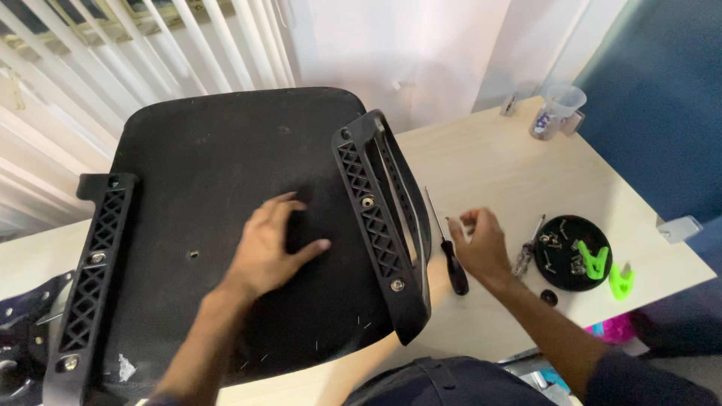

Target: The person attaches two black plastic armrests to the underside of a black chair seat using a screwdriver. They align each armrest, insert screws, and tighten them in sequence, working on both sides of the seat.

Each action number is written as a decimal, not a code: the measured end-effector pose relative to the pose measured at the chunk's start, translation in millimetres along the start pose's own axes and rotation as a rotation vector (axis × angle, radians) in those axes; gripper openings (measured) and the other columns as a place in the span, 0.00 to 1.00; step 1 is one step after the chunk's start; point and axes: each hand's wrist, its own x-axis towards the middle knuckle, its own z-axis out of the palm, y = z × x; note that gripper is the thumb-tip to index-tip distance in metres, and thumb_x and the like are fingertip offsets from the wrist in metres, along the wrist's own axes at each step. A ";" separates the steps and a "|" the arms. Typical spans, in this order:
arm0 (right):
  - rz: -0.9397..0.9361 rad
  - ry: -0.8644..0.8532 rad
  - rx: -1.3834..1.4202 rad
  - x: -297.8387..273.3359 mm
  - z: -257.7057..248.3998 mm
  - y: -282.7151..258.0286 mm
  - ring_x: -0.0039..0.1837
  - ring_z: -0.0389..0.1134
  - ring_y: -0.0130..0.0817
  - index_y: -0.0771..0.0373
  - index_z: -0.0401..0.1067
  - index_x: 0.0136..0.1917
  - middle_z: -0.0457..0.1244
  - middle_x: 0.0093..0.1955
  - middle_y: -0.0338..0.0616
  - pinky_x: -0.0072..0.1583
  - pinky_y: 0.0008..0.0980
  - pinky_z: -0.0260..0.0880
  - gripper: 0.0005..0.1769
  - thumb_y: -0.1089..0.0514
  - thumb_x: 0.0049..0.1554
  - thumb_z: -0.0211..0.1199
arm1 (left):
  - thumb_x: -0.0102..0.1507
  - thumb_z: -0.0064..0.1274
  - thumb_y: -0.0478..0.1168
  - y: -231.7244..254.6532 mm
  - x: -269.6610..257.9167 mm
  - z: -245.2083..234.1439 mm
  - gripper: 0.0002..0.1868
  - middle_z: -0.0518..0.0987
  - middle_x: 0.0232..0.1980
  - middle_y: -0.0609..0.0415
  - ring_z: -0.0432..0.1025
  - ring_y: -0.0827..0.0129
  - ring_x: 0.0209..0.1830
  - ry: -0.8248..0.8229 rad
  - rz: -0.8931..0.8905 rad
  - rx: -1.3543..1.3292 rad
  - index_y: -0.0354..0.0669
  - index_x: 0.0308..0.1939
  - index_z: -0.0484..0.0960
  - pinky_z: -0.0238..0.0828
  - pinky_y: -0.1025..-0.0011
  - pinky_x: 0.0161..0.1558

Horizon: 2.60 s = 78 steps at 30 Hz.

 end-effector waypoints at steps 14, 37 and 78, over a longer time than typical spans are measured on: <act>0.430 -0.832 0.608 -6.3 -39.6 -189.9 0.53 0.74 0.36 0.71 0.71 0.62 0.70 0.51 0.50 0.51 0.34 0.75 0.39 0.34 0.55 0.61 | 0.55 0.67 0.70 -218.2 -60.5 -56.3 0.57 0.75 0.53 0.20 0.72 0.31 0.54 0.254 -1.070 0.039 0.18 0.64 0.69 0.72 0.40 0.53; 0.322 -0.661 1.000 6.8 -51.6 -190.6 0.53 0.74 0.33 0.68 0.69 0.66 0.70 0.56 0.48 0.55 0.34 0.76 0.29 0.47 0.59 0.59 | 0.56 0.65 0.67 -232.9 -83.8 -57.7 0.56 0.78 0.56 0.16 0.76 0.27 0.57 0.153 -1.173 -0.392 0.09 0.61 0.74 0.73 0.39 0.58; 0.515 -0.565 0.844 10.9 -45.9 -166.1 0.35 0.68 0.27 0.61 0.72 0.51 0.65 0.37 0.39 0.33 0.30 0.69 0.24 0.40 0.52 0.65 | 0.66 0.55 0.51 126.7 28.5 41.8 0.16 0.78 0.44 0.50 0.76 0.59 0.46 0.171 1.042 0.347 0.41 0.43 0.80 0.72 0.56 0.55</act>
